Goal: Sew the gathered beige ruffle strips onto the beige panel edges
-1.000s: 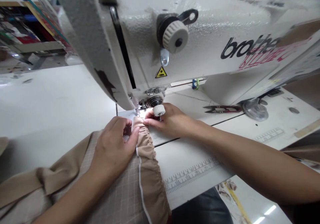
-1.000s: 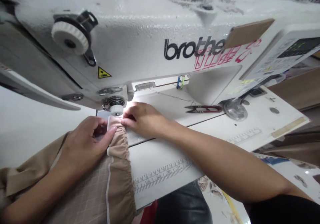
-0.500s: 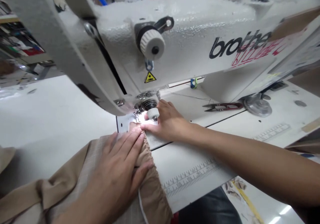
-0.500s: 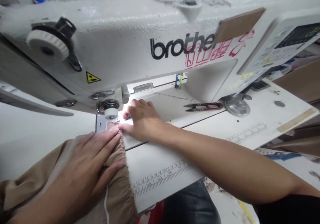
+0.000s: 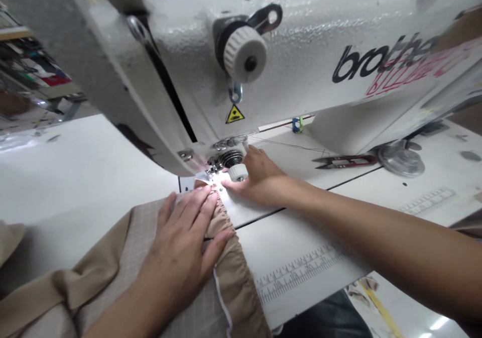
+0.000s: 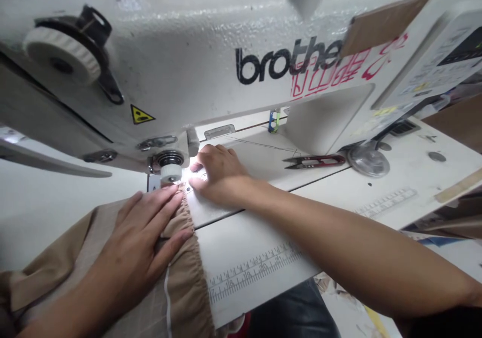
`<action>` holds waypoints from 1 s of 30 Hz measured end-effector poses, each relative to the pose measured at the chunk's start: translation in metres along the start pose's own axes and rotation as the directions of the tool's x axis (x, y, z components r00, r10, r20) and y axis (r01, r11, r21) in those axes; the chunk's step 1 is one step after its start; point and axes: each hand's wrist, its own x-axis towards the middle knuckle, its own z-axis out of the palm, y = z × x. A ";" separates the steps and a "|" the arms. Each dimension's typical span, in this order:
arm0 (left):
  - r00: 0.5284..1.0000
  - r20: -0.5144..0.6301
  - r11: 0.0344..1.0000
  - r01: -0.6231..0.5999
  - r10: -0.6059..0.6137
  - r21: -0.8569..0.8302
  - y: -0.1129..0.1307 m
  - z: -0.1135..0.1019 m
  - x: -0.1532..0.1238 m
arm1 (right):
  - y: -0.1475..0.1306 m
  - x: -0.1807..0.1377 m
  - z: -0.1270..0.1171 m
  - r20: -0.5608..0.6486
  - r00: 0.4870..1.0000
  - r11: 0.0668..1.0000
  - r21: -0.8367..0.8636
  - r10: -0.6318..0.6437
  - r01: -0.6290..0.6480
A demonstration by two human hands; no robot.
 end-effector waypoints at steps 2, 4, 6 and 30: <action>1.000 -0.016 1.000 -0.019 0.019 0.012 0.003 -0.001 -0.005 | -0.005 -0.008 -0.006 0.065 0.996 0.997 0.066 -0.055 0.050; 0.999 -0.035 0.999 -0.036 0.037 0.030 0.007 -0.001 -0.010 | -0.010 -0.017 -0.011 0.165 0.970 0.981 0.106 -0.180 0.164; 0.998 -0.045 0.998 -0.039 0.041 0.046 0.009 -0.001 -0.014 | -0.013 -0.025 -0.012 0.246 0.930 0.962 0.054 -0.274 0.269; 0.999 -0.036 0.999 0.023 -0.022 0.049 0.009 0.004 -0.004 | -0.003 -0.030 -0.013 0.267 0.898 0.909 -0.139 -0.348 0.394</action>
